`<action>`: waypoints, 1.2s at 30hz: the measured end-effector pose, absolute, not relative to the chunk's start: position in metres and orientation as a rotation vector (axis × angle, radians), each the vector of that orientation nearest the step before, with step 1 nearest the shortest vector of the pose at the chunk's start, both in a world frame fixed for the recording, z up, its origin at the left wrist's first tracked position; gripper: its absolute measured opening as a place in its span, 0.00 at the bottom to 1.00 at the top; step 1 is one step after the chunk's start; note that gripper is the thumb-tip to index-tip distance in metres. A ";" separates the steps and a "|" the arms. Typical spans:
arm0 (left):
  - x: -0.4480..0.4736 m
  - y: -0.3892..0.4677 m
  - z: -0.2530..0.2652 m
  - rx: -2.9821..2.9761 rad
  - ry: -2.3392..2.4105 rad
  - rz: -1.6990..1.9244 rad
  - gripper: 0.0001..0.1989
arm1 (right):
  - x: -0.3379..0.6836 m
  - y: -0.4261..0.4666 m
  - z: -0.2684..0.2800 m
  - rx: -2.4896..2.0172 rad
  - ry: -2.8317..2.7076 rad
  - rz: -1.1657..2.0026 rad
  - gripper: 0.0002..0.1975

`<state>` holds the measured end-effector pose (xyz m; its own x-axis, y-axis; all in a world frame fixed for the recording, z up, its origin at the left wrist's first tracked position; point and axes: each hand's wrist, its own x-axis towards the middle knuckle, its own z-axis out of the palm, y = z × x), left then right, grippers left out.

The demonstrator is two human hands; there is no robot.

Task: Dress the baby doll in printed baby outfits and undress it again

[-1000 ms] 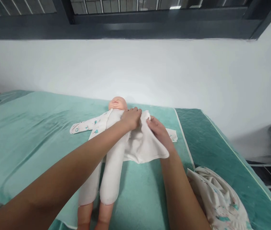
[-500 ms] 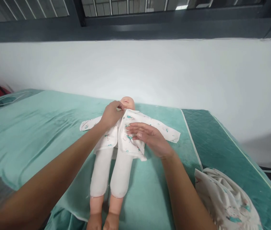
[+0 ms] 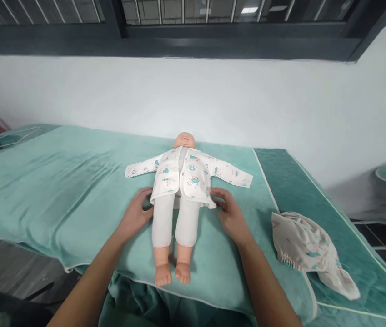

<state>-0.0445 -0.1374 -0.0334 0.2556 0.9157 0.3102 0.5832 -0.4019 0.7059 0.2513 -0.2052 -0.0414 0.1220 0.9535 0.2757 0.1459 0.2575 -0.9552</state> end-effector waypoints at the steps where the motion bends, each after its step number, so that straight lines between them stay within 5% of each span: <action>1: -0.044 -0.140 -0.032 2.135 1.368 0.941 0.18 | 0.247 -0.214 -0.044 -1.260 -1.364 0.760 0.23; 7: -0.034 -0.144 -0.027 2.260 1.556 0.801 0.11 | 0.213 -0.224 -0.044 -1.719 -1.376 0.352 0.22; 22: -0.045 -0.151 -0.034 2.088 1.611 1.100 0.09 | 0.208 -0.223 -0.044 -1.788 -1.231 0.214 0.18; 29: -0.051 -0.136 -0.029 1.277 1.057 1.394 0.14 | 0.222 -0.212 -0.043 -1.077 -0.835 0.832 0.21; 36: -0.014 -0.075 -0.011 0.757 0.723 0.946 0.18 | 0.231 -0.139 -0.031 -0.994 -0.687 1.237 0.13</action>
